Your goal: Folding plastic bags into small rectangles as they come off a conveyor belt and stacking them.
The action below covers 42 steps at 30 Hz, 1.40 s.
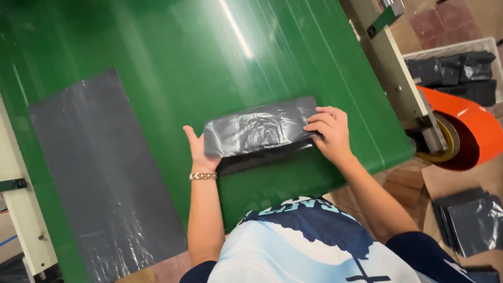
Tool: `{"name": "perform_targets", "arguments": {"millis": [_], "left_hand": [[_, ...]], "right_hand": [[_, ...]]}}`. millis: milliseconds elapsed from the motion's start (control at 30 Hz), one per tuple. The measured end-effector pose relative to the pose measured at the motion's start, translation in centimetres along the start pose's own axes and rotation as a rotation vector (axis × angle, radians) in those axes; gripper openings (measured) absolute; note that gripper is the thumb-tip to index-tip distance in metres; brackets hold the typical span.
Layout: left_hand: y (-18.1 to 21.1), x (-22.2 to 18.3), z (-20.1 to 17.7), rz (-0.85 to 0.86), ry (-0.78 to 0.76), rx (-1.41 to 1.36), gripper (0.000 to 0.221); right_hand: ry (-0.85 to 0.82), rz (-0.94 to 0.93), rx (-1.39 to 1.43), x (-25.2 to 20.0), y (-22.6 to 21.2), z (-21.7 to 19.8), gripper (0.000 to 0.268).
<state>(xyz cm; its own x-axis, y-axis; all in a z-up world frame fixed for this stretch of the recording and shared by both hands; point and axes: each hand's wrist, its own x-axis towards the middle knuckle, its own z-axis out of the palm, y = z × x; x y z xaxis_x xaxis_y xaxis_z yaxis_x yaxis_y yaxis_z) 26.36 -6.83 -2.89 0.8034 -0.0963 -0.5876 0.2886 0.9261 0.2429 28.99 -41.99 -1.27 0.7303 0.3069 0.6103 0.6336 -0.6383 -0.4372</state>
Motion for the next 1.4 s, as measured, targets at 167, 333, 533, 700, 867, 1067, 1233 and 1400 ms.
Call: {"name": "perform_targets", "arguments": {"millis": [167,333,533,700,867,1067,1233,1400], "left_hand": [[2.7,6.9,-15.7,0.16,-0.059,0.418,0.067],[1.0,2.2,-10.8,0.355,-0.073,0.593,0.029],[-4.6,-0.9,-2.9,1.37,0.375,1.691,0.054],[-11.7,-2.1,4.7,1.274,0.055,2.365,0.06],[-8.5,-3.0,2.6,0.865,0.036,2.54,0.085],[-2.9,-6.7,-3.6,1.066,-0.138,2.65,0.091],[-3.0,-6.4,-5.0,1.734,-0.496,2.694,0.011],[-5.0,-5.9,-1.4,0.809,-0.935,2.546,0.022]], "right_hand": [[-0.03,0.071,-0.036,-4.5,0.2,0.5,0.024],[-0.114,0.117,-0.072,-5.2,1.3,0.3,0.029],[-0.268,0.041,-0.167,-1.4,-1.8,-1.0,0.047],[-0.219,-0.137,0.125,3.1,-7.2,7.5,0.078],[-0.361,-0.114,-0.182,0.8,-2.8,8.7,0.095],[-0.348,-0.019,-0.357,1.1,-1.1,3.9,0.092],[-0.471,-0.154,-0.056,-1.1,-8.5,6.8,0.081],[-0.443,-0.2,0.044,-7.1,-11.4,8.5,0.061]]}}
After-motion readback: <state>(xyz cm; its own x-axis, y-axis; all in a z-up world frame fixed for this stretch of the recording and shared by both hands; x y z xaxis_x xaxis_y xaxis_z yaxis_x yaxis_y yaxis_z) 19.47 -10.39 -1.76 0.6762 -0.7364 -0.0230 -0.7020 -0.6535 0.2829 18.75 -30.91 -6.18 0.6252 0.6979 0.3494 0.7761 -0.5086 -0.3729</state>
